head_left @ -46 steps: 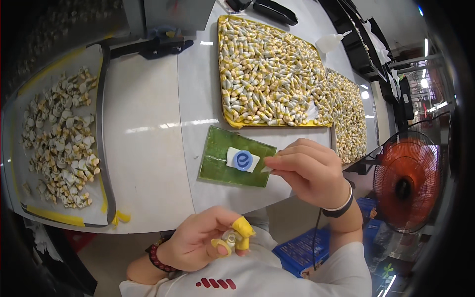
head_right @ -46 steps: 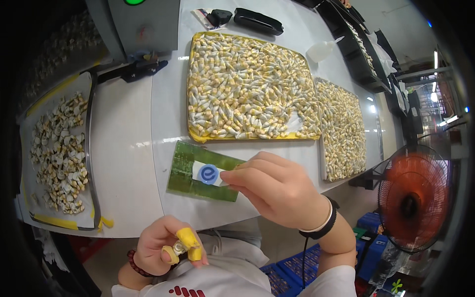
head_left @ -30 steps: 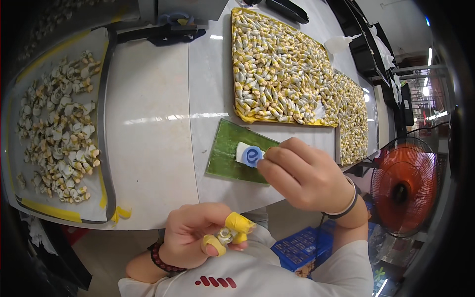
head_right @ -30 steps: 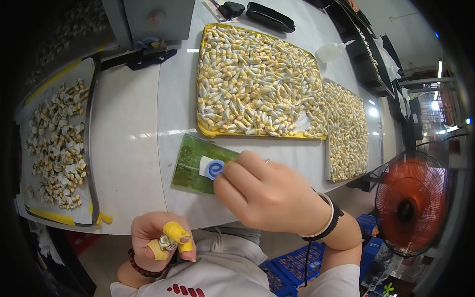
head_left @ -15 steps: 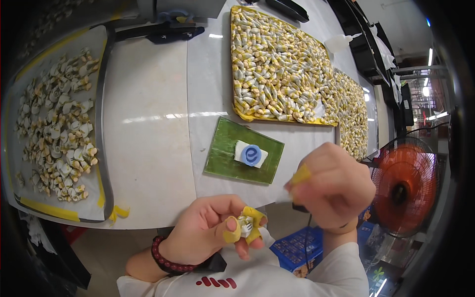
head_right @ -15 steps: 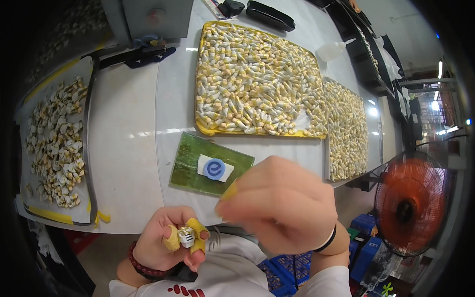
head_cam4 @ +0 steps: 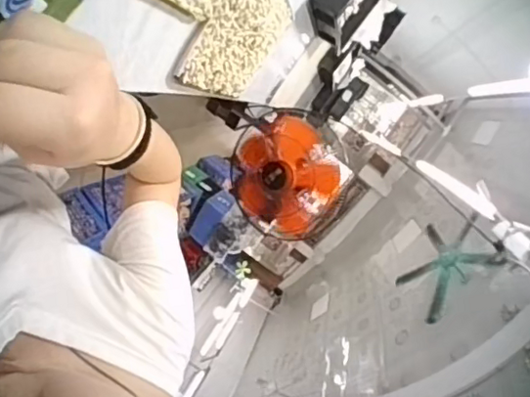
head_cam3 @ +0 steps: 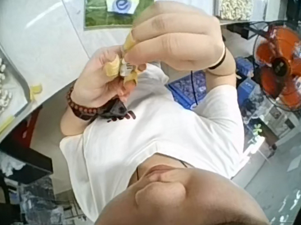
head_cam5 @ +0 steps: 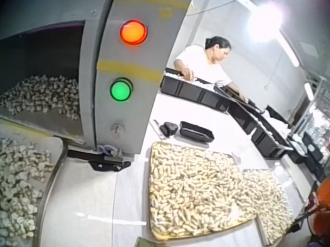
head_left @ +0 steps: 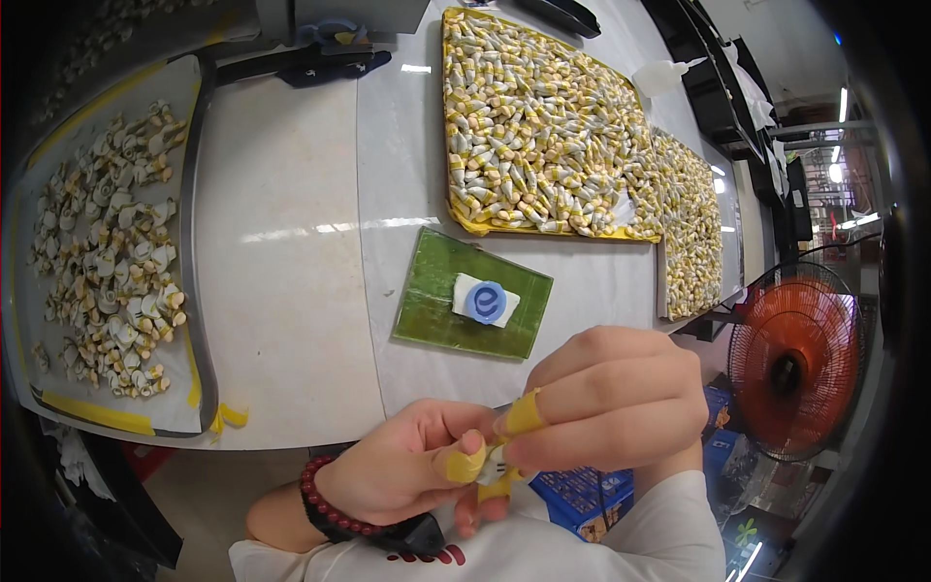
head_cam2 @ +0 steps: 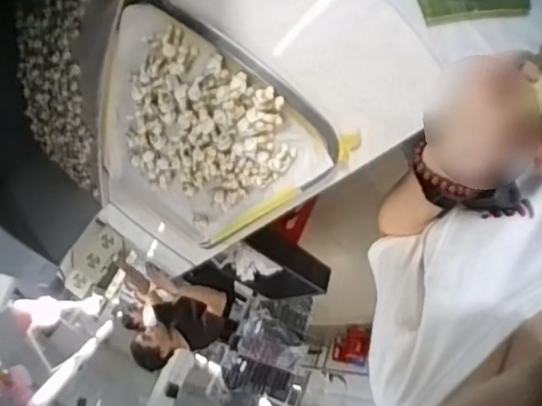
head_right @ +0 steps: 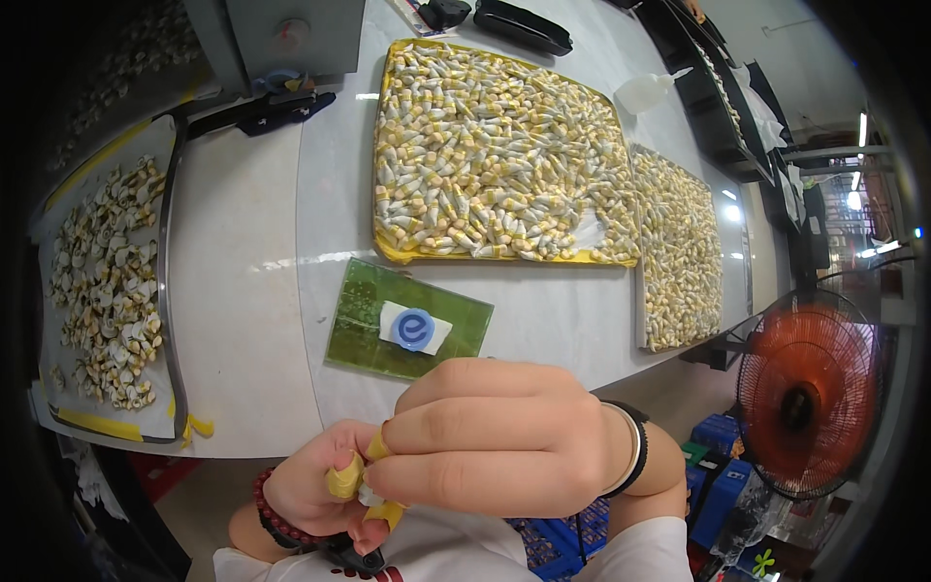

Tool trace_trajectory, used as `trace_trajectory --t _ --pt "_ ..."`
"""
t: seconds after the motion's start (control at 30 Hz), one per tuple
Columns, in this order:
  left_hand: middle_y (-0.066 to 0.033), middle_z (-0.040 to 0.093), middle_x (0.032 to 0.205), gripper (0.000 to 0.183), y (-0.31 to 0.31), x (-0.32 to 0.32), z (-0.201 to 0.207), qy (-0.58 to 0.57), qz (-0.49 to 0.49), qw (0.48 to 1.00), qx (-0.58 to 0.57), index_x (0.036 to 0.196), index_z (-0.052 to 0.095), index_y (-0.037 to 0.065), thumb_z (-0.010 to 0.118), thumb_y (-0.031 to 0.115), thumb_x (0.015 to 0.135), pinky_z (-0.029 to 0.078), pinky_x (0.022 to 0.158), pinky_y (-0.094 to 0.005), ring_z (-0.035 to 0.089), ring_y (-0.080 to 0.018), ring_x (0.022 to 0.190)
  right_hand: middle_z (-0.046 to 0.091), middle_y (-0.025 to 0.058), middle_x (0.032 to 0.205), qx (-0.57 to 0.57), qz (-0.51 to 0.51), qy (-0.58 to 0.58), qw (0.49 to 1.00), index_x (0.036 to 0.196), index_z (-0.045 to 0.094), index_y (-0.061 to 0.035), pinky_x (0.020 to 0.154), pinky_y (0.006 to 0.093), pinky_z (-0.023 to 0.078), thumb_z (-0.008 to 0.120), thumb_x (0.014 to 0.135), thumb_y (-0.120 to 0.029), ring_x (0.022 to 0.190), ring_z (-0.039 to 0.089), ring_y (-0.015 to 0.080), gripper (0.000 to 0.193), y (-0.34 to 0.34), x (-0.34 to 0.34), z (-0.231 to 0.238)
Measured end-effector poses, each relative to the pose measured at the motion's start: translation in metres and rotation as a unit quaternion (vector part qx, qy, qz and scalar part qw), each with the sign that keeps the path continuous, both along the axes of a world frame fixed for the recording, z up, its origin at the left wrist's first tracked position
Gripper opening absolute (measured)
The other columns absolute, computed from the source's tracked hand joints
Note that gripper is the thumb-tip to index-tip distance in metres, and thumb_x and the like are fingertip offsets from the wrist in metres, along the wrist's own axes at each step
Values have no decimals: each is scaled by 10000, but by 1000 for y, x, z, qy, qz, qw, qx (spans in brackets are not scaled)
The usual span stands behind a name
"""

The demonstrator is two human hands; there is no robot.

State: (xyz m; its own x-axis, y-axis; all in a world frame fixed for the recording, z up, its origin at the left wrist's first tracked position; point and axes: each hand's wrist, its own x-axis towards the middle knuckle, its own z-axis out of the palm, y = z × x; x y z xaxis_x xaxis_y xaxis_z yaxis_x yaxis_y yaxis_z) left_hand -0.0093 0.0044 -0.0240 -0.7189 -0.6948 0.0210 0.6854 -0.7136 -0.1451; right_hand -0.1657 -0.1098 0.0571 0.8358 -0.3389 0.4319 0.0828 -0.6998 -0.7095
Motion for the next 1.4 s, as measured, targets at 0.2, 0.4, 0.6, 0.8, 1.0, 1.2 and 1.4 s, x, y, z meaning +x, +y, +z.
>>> trace_trajectory --t 0.2,0.4,0.6,0.8,1.0,1.2,1.4 --pt "-87 586 977 331 -1 -2 1 -7 1 1000 -13 1090 503 -11 549 265 913 532 611 -245 635 -166 786 614 127 817 25 1 13 1000 811 646 42 608 287 516 639 699 -24 693 605 229 130 1 -3 1" --pt "-81 604 889 260 -4 0 9 -22 3 999 -24 1015 514 -11 536 233 927 520 610 -238 628 -148 754 618 125 820 32 0 25 999 827 650 44 614 289 517 640 705 -24 696 606 228 139 3 -4 8" --pt "-81 634 889 238 -10 6 18 -189 78 974 -102 1012 547 -24 618 158 877 509 683 -231 628 -118 787 615 120 807 -3 -19 32 999 862 659 43 608 279 512 651 700 -29 693 601 217 178 5 -7 10" --pt "-68 664 854 314 -12 1 22 -427 245 833 -253 1041 602 -26 721 111 785 509 690 -221 638 -100 761 622 101 815 -59 -68 7 996 877 666 31 612 279 508 638 714 -1 673 588 205 168 16 -17 6" --pt "-55 667 738 289 -17 2 25 -554 249 729 -316 936 668 14 783 109 688 481 552 -213 641 -143 615 621 74 846 -99 -112 12 989 844 658 -38 561 235 513 732 673 -24 652 582 178 187 29 -23 6" --pt "-87 625 630 334 -8 -12 24 -529 280 771 -217 774 641 -42 858 152 609 494 518 -225 626 -137 574 633 113 819 -218 -86 -3 972 830 675 -7 550 233 453 669 705 -88 638 573 185 150 -10 -66 45" --pt "-119 680 744 328 -7 4 8 -503 257 792 -230 853 657 -52 838 59 603 492 593 -226 648 -149 640 629 75 865 -212 -520 254 788 917 623 -44 613 246 431 623 735 26 722 584 146 195 -74 -156 44"
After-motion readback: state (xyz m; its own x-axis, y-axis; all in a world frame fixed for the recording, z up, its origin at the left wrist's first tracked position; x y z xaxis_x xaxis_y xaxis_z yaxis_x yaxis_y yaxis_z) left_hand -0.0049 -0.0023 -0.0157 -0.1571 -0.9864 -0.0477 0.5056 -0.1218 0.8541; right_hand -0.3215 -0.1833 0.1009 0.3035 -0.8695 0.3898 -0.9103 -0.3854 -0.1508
